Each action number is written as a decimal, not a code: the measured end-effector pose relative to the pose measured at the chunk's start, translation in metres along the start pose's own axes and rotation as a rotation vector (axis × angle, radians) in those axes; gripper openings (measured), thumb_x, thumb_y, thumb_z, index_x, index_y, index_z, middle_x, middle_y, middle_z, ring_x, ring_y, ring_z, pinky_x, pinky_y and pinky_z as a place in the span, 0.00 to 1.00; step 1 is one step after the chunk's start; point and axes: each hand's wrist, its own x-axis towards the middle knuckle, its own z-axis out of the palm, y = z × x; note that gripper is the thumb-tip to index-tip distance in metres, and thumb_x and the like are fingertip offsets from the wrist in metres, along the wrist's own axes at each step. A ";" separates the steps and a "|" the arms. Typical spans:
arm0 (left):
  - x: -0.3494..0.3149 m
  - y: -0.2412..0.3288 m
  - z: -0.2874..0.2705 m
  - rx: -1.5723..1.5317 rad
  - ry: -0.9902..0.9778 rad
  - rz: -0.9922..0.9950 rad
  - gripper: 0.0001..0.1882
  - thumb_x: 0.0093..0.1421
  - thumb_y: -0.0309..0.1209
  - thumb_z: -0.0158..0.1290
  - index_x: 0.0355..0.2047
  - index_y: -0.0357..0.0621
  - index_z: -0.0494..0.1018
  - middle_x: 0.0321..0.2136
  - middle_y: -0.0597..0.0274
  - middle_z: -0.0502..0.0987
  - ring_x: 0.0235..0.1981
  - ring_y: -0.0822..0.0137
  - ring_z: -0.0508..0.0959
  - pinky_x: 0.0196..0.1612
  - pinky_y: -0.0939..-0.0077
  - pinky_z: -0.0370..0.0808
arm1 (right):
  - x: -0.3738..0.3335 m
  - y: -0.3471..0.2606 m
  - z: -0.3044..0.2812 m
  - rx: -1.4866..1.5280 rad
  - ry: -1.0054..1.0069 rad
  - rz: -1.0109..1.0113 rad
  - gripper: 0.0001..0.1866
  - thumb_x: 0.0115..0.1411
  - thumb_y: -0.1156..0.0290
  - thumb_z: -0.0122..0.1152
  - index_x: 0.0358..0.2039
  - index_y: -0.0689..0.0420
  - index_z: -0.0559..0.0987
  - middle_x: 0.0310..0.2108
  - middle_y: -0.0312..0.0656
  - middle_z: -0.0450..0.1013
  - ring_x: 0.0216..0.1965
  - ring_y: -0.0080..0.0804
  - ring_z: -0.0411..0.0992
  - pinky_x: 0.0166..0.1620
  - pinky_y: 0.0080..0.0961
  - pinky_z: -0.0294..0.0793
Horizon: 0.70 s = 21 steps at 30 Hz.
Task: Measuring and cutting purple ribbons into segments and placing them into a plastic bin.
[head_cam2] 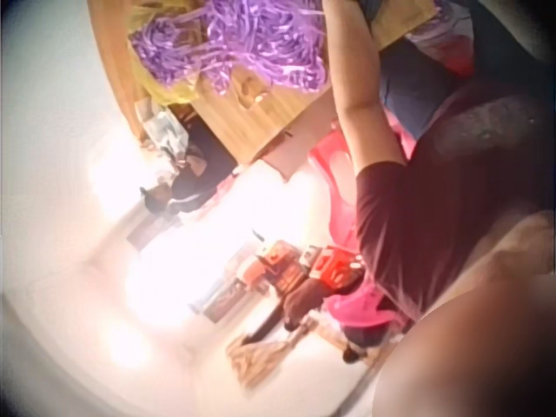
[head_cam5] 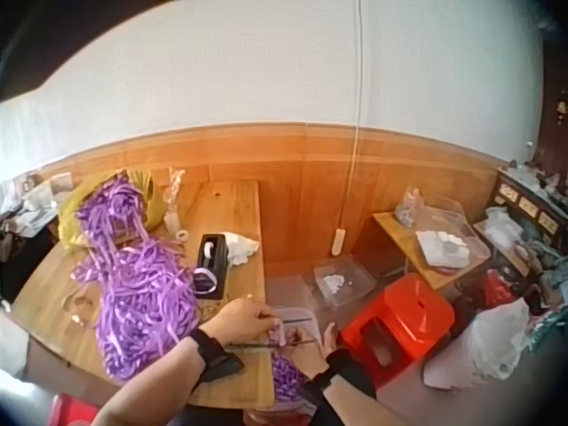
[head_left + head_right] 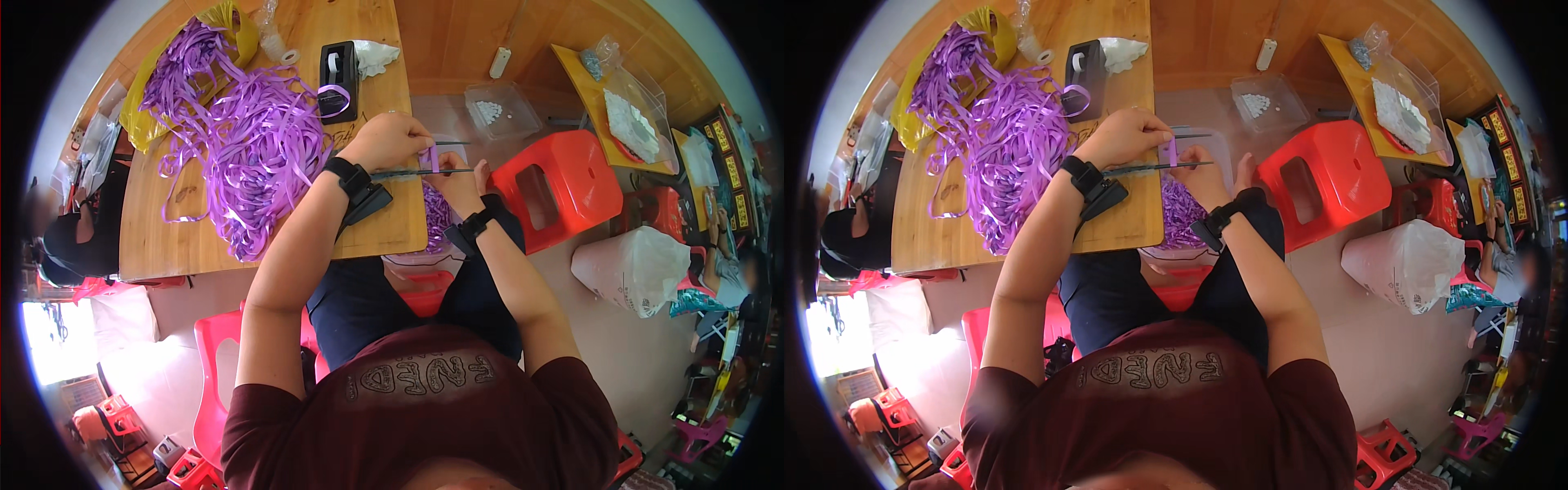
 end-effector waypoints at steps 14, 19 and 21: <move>-0.004 -0.009 0.000 0.002 0.009 0.018 0.15 0.59 0.42 0.56 0.37 0.44 0.83 0.35 0.55 0.83 0.38 0.54 0.81 0.44 0.66 0.77 | -0.077 -0.026 -0.016 0.168 -0.144 0.250 0.10 0.56 0.71 0.72 0.34 0.60 0.80 0.23 0.25 0.66 0.25 0.13 0.62 0.28 0.14 0.59; -0.006 -0.009 0.000 0.016 0.019 0.013 0.15 0.60 0.42 0.56 0.38 0.44 0.83 0.35 0.54 0.83 0.38 0.55 0.81 0.44 0.66 0.77 | -0.120 -0.073 -0.030 0.239 -0.283 0.394 0.07 0.58 0.72 0.70 0.35 0.60 0.81 0.24 0.25 0.68 0.26 0.11 0.63 0.28 0.12 0.59; -0.007 -0.012 0.000 0.016 0.026 0.021 0.15 0.60 0.42 0.56 0.38 0.44 0.83 0.35 0.54 0.83 0.38 0.55 0.81 0.44 0.66 0.77 | -0.132 -0.087 -0.031 0.234 -0.298 0.493 0.07 0.58 0.73 0.70 0.34 0.62 0.83 0.24 0.27 0.69 0.25 0.11 0.63 0.29 0.12 0.60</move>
